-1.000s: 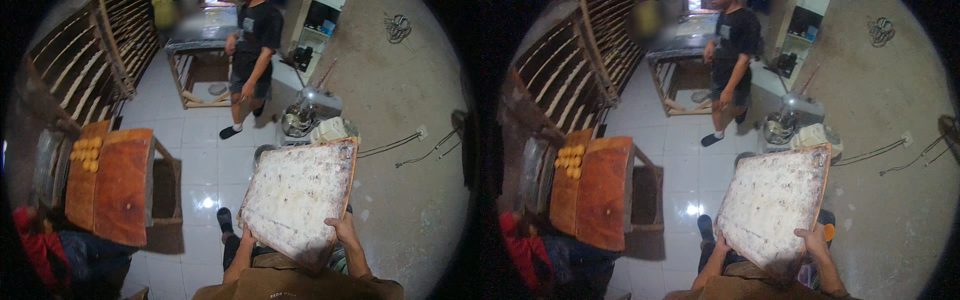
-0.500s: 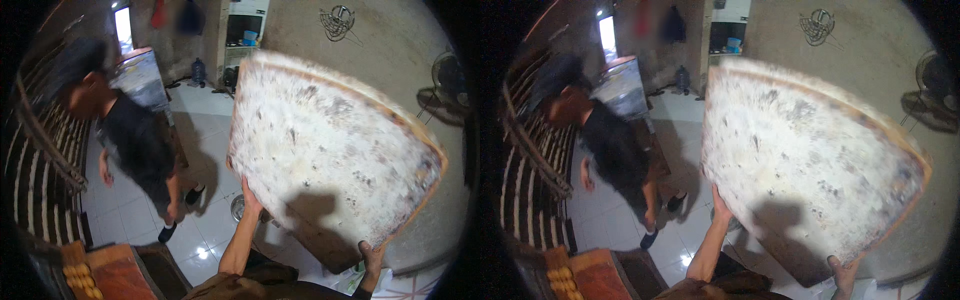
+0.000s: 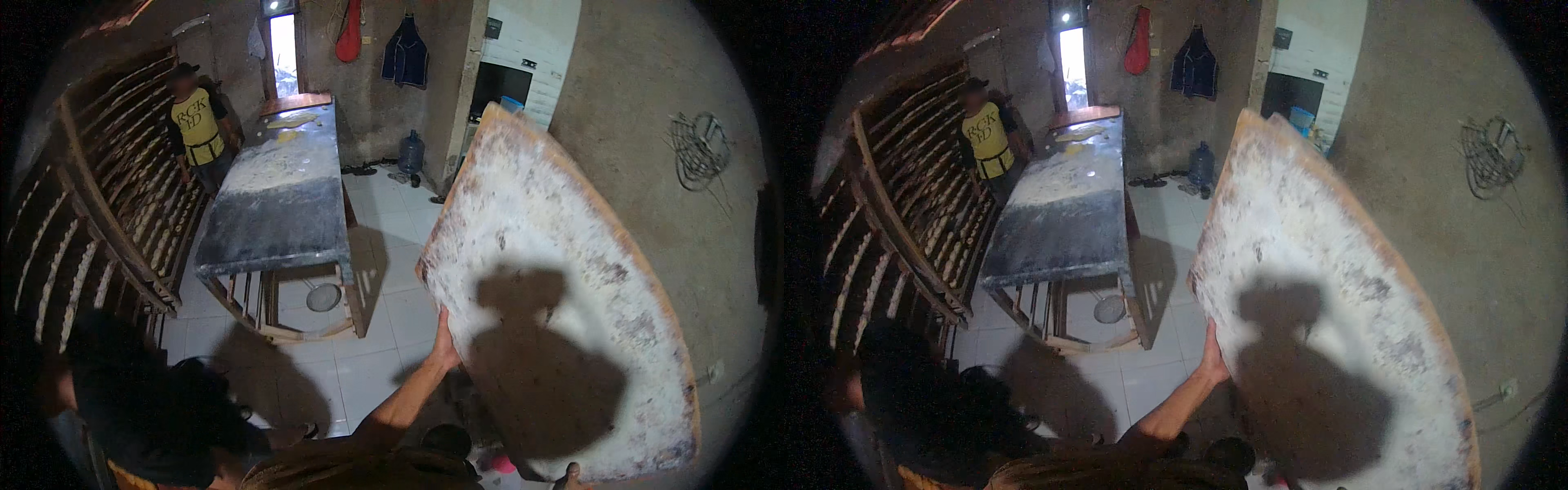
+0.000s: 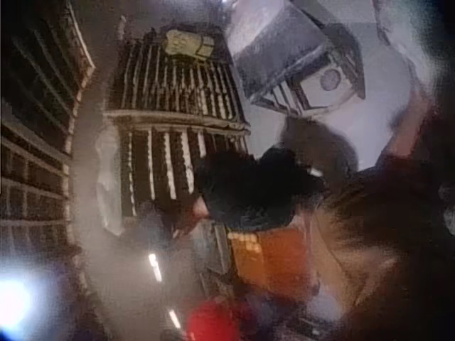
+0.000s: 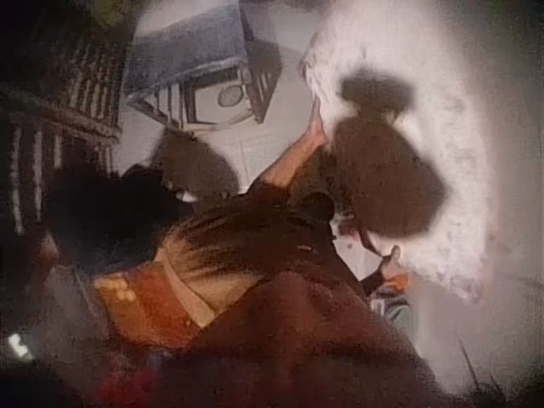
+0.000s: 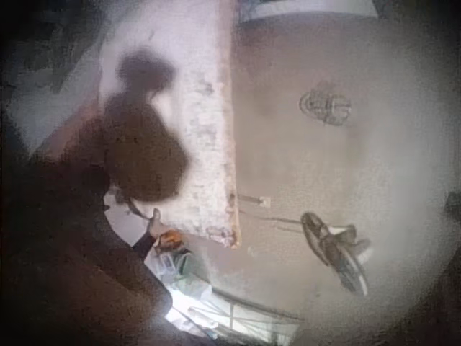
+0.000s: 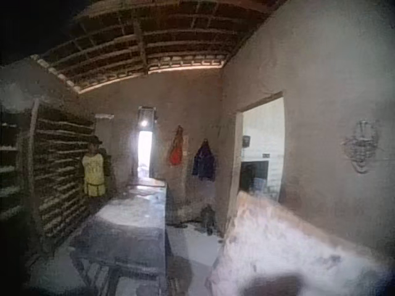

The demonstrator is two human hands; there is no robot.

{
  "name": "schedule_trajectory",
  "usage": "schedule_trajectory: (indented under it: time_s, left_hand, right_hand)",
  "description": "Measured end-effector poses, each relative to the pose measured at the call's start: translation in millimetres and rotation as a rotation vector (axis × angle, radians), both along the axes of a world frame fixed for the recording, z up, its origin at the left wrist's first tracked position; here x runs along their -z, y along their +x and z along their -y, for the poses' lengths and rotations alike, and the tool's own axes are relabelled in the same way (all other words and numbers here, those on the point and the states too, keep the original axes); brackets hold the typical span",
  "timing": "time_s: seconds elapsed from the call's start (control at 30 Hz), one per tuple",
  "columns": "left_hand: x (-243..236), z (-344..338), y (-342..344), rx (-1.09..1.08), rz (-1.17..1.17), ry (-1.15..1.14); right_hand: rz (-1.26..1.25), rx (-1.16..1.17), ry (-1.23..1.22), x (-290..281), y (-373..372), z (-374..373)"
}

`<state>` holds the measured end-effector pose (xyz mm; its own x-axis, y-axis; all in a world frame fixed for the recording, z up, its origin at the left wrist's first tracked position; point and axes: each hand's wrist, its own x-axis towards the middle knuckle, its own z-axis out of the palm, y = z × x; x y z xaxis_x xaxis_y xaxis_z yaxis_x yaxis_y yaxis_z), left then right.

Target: The person tears small pieces of dough from a large sheet, rolls them into balls, and places them on a wooden board. The person also moves the board to a rack and returns to continue shaping the dough.

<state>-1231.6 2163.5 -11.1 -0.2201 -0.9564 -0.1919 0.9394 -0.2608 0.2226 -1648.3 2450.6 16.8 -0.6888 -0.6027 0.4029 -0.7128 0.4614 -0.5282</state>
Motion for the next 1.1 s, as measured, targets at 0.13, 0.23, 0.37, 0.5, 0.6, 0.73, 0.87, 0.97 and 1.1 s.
schedule_trajectory:
  time_s: [0.13,0.23,0.37,0.5,0.6,0.73,0.87,0.97,1.1]
  left_hand:
    - [-62.8,104.0,98.9,-0.133,0.01,-0.092]
    - [-123.9,195.5,180.9,-0.234,0.067,-0.3]
    - [-103.5,314.2,282.9,-0.452,0.208,-0.417]
    - [-69.3,444.5,351.0,-0.391,0.084,-0.153]
    - [-8.0,524.3,370.6,-0.377,0.082,-0.005]
    - [23.7,633.5,408.9,-0.385,0.045,0.004]
    - [48.6,746.3,446.0,-0.59,0.322,-0.227]
    - [99.7,842.4,500.0,-0.779,0.879,-0.367]
    - [76.9,907.7,593.6,-0.534,0.167,0.041]
  right_hand:
    - [1.143,-0.313,-0.297,64.8,-41.9,133.9]
    - [1.544,-0.671,-0.724,-24.4,109.5,282.8]
    - [1.689,-0.774,-0.602,-30.2,212.5,475.9]
    - [1.585,-0.661,-0.371,-22.8,280.1,608.9]
    - [1.466,-0.63,-0.189,-27.1,334.6,723.5]
    - [1.325,-0.669,-0.043,-35.7,408.2,900.6]
    - [1.261,-0.697,0.064,-17.1,477.7,1059.0]
    - [1.253,-0.757,0.156,5.7,536.5,1179.0]
    - [1.262,-0.827,0.283,34.5,616.5,1313.7]
